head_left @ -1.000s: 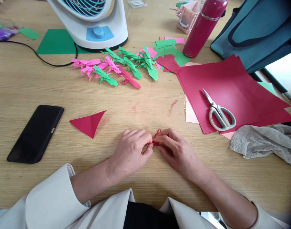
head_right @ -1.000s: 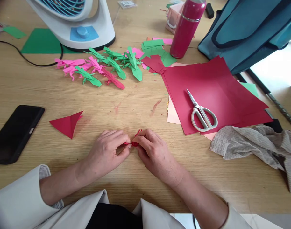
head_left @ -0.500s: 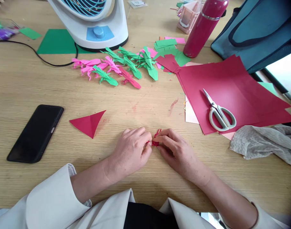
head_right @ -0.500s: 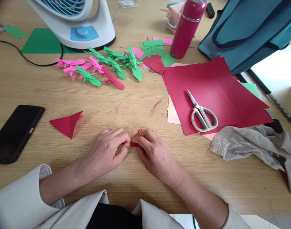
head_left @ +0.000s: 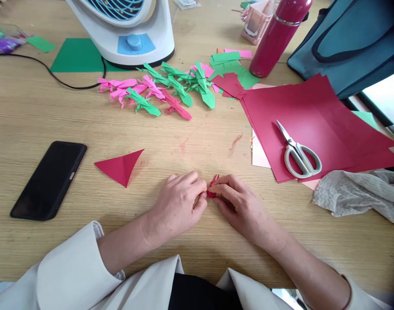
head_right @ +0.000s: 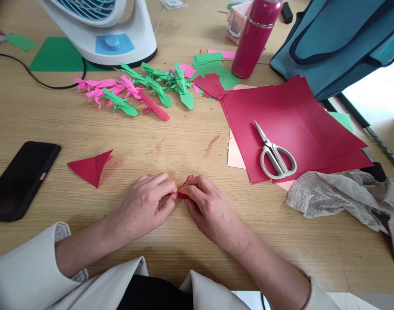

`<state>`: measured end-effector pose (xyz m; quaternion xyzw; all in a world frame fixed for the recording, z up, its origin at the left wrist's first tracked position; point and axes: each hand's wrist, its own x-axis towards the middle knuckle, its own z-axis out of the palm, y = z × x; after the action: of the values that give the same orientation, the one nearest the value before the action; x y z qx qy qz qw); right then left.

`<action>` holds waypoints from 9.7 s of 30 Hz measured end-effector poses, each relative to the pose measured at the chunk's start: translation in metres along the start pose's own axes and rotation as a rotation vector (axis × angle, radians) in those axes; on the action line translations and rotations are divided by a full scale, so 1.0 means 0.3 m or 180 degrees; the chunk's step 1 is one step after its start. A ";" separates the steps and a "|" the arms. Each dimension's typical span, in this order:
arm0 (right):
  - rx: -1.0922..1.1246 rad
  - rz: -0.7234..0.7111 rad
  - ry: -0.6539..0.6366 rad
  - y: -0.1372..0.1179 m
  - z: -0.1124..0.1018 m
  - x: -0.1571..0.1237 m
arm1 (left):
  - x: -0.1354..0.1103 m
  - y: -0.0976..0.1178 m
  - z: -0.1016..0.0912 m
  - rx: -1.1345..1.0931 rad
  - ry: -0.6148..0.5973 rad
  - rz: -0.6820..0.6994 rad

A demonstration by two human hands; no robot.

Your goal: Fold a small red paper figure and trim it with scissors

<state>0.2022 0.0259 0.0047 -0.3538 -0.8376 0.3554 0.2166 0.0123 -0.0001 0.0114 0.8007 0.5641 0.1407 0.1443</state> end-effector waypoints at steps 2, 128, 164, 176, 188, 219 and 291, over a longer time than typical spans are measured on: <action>-0.0021 -0.0011 0.0011 0.000 0.000 -0.001 | 0.000 -0.002 0.002 -0.0177 0.0071 -0.0023; 0.0021 -0.0505 -0.0025 0.038 -0.008 -0.002 | -0.128 -0.051 0.019 0.0656 0.0117 0.1351; -0.0198 0.0401 0.0641 0.045 0.015 0.021 | -0.118 -0.077 0.005 0.0942 -0.0214 0.1432; -0.0496 -0.0805 0.0021 0.020 -0.017 -0.011 | -0.119 -0.097 0.016 0.0500 -0.0113 0.1401; -0.0610 -0.0763 -0.0185 0.035 -0.030 -0.024 | -0.110 -0.125 -0.006 0.0355 0.0354 0.1255; -0.0794 -0.0895 -0.0091 0.033 -0.020 -0.026 | -0.132 -0.068 -0.001 0.1267 0.0154 0.1128; -0.0308 0.0937 -0.0019 0.034 -0.102 -0.001 | -0.070 -0.076 0.005 0.0678 -0.0060 0.1742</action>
<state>0.2257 0.0443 0.0171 -0.4817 -0.7935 0.3436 0.1424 -0.0138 -0.0127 -0.0001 0.9350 0.3374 0.1069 0.0214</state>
